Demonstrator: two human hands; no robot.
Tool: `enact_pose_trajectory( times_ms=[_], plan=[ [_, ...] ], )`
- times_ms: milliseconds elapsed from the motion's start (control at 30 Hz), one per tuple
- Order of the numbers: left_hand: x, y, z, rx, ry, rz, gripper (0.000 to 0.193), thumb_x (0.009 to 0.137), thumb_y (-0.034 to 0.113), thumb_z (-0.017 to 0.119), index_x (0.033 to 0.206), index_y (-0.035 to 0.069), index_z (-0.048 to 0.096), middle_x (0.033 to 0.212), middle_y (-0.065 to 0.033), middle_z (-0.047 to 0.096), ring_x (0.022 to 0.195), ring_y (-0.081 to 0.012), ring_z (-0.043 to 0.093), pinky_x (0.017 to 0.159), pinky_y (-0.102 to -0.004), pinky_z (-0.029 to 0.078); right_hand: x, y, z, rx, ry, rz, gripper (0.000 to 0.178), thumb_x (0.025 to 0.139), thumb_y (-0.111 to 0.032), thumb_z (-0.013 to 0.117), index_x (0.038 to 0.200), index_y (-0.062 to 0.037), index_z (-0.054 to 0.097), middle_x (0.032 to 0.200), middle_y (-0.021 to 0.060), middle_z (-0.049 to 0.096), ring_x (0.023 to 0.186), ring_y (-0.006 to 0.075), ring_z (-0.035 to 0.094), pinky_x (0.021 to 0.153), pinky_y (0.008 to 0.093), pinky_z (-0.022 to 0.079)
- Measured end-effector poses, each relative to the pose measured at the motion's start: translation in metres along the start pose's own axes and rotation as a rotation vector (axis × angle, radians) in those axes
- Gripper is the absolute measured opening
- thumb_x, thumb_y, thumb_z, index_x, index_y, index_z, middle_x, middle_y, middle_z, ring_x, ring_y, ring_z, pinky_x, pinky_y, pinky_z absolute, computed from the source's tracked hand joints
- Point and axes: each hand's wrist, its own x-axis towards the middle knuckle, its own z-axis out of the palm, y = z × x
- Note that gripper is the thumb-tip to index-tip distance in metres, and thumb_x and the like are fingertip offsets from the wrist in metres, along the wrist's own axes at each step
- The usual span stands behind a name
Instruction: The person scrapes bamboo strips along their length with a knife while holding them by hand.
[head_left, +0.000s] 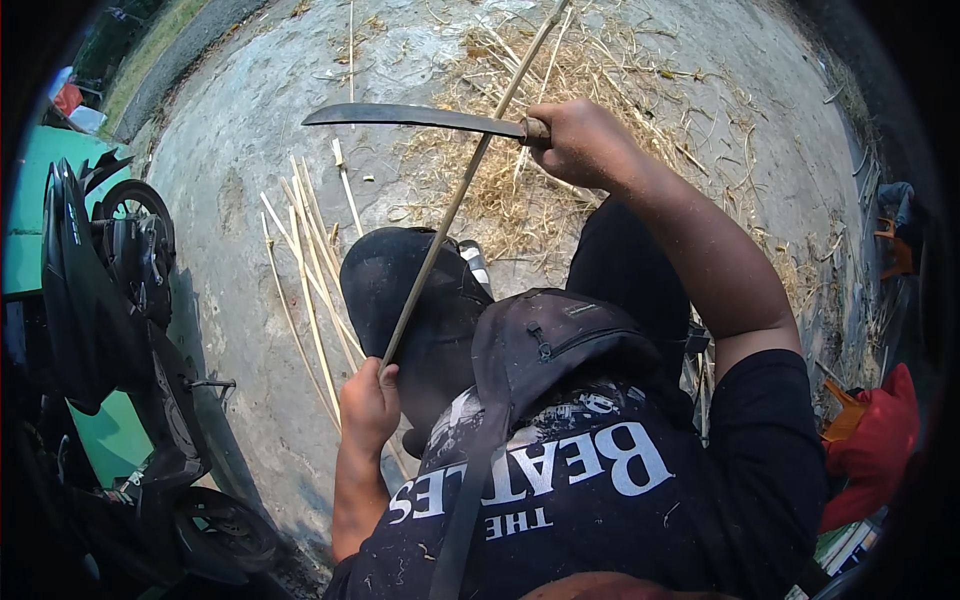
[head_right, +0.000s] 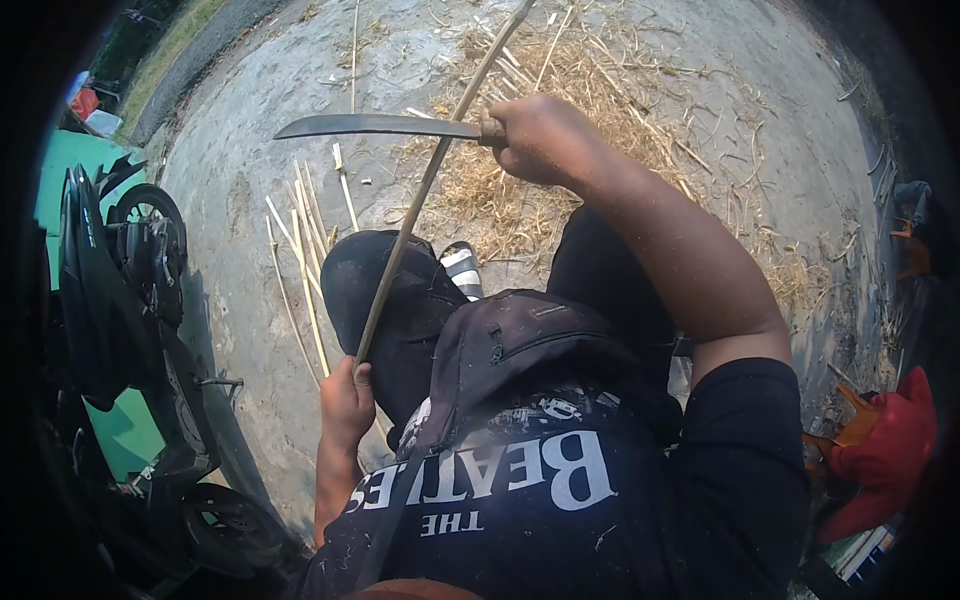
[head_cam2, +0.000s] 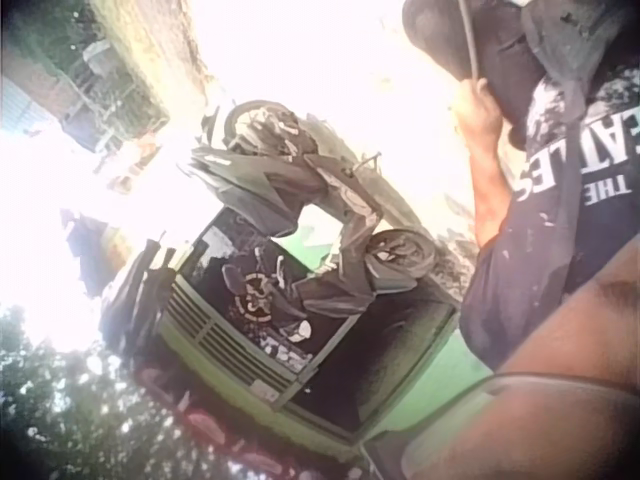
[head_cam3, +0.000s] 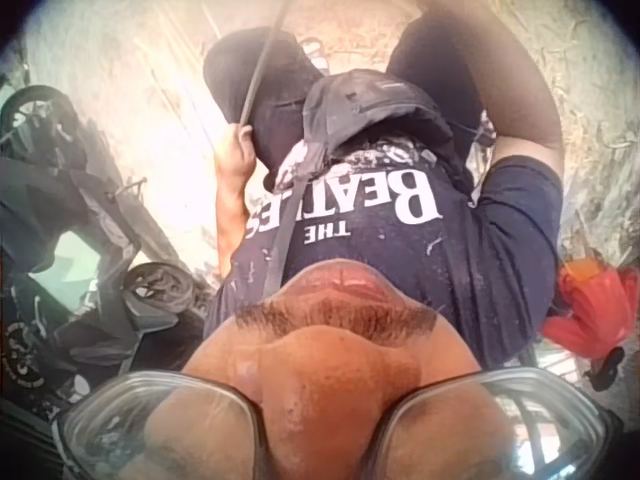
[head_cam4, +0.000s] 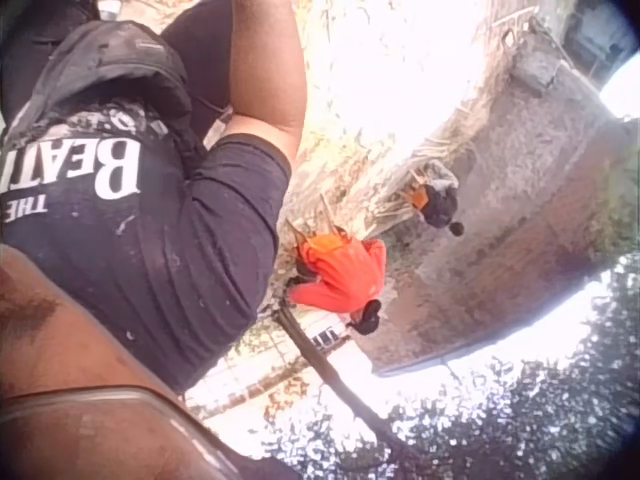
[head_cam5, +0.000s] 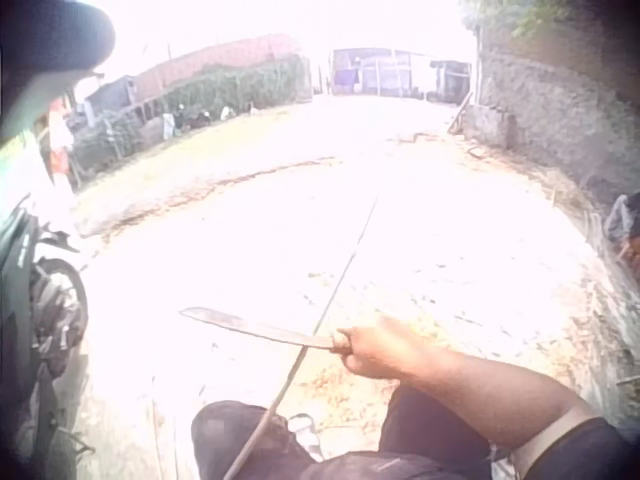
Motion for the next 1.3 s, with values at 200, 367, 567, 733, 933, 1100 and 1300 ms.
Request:
enact_pose_trajectory(
  times_ms=[200, 367, 567, 733, 933, 1100, 1300],
  plan=[
    [-0.005, -0.003, -0.002, -0.045, -0.048, -0.02, 0.031, 0.104, 0.026, 0.06, 0.087, 0.001, 0.056, 0.07, -0.0259, 0.06, 0.07, -0.0498, 0.062, 0.057, -0.05, 0.046, -0.014, -0.02, 0.004, -0.239, -0.031, -0.27, 0.013, 0.086, -0.022, 0.071, 0.092, -0.0103, 0.07, 0.079, 0.0137, 0.072, 0.078, 0.0329, 0.074, 0.071, 0.0461, 0.06],
    [0.005, -0.003, 0.003, -0.094, -0.023, -0.018, 0.034, 0.105, 0.028, 0.057, 0.086, 0.0, 0.054, 0.069, -0.0266, 0.059, 0.07, -0.0506, 0.061, 0.057, -0.0499, 0.045, 0.027, 0.025, 0.02, -0.005, 0.183, -0.105, 0.012, 0.086, -0.021, 0.073, 0.089, -0.011, 0.066, 0.076, 0.0159, 0.068, 0.073, 0.0383, 0.069, 0.063, 0.0482, 0.055],
    [-0.004, -0.006, -0.002, -0.114, -0.066, -0.055, 0.035, 0.106, 0.029, 0.056, 0.087, 0.0, 0.054, 0.068, -0.0266, 0.058, 0.069, -0.0509, 0.06, 0.057, -0.0499, 0.045, 0.008, -0.015, 0.015, -0.179, 0.026, -0.196, 0.014, 0.091, -0.027, 0.069, 0.095, -0.0134, 0.07, 0.081, 0.014, 0.072, 0.081, 0.035, 0.074, 0.071, 0.0481, 0.059],
    [-0.002, -0.01, 0.013, -0.044, 0.063, -0.004, 0.032, 0.105, 0.026, 0.057, 0.088, 0.0, 0.055, 0.069, -0.027, 0.059, 0.069, -0.0509, 0.06, 0.058, -0.0505, 0.046, 0.026, -0.005, 0.014, -0.091, 0.151, -0.207, 0.017, 0.093, -0.028, 0.067, 0.093, -0.0105, 0.07, 0.079, 0.0155, 0.072, 0.078, 0.037, 0.073, 0.07, 0.0476, 0.059],
    [-0.005, -0.002, 0.002, -0.057, 0.005, -0.01, 0.031, 0.105, 0.026, 0.057, 0.087, 0.0, 0.055, 0.07, -0.027, 0.06, 0.069, -0.051, 0.06, 0.057, -0.0508, 0.045, 0.012, -0.013, 0.011, -0.145, 0.078, -0.182, 0.013, 0.084, -0.02, 0.074, 0.09, -0.0107, 0.068, 0.076, 0.0146, 0.069, 0.075, 0.0375, 0.071, 0.066, 0.0484, 0.057],
    [-0.007, -0.01, 0.012, -0.065, 0.041, 0.023, 0.035, 0.106, 0.029, 0.055, 0.087, 0.0, 0.053, 0.068, -0.0272, 0.058, 0.067, -0.0504, 0.06, 0.056, -0.0497, 0.045, 0.026, 0.016, 0.012, -0.096, 0.151, -0.185, 0.01, 0.088, -0.02, 0.071, 0.089, -0.0119, 0.067, 0.077, 0.0137, 0.07, 0.073, 0.0372, 0.07, 0.064, 0.0484, 0.055],
    [-0.004, -0.007, 0.002, -0.156, -0.01, -0.045, 0.044, 0.108, 0.037, 0.052, 0.085, -0.001, 0.053, 0.066, -0.0255, 0.056, 0.064, -0.049, 0.058, 0.055, -0.048, 0.044, 0.03, 0.004, -0.003, -0.121, 0.133, -0.164, 0.011, 0.086, -0.021, 0.072, 0.086, -0.0116, 0.067, 0.074, 0.0131, 0.069, 0.07, 0.0357, 0.071, 0.062, 0.0479, 0.056]
  ],
)
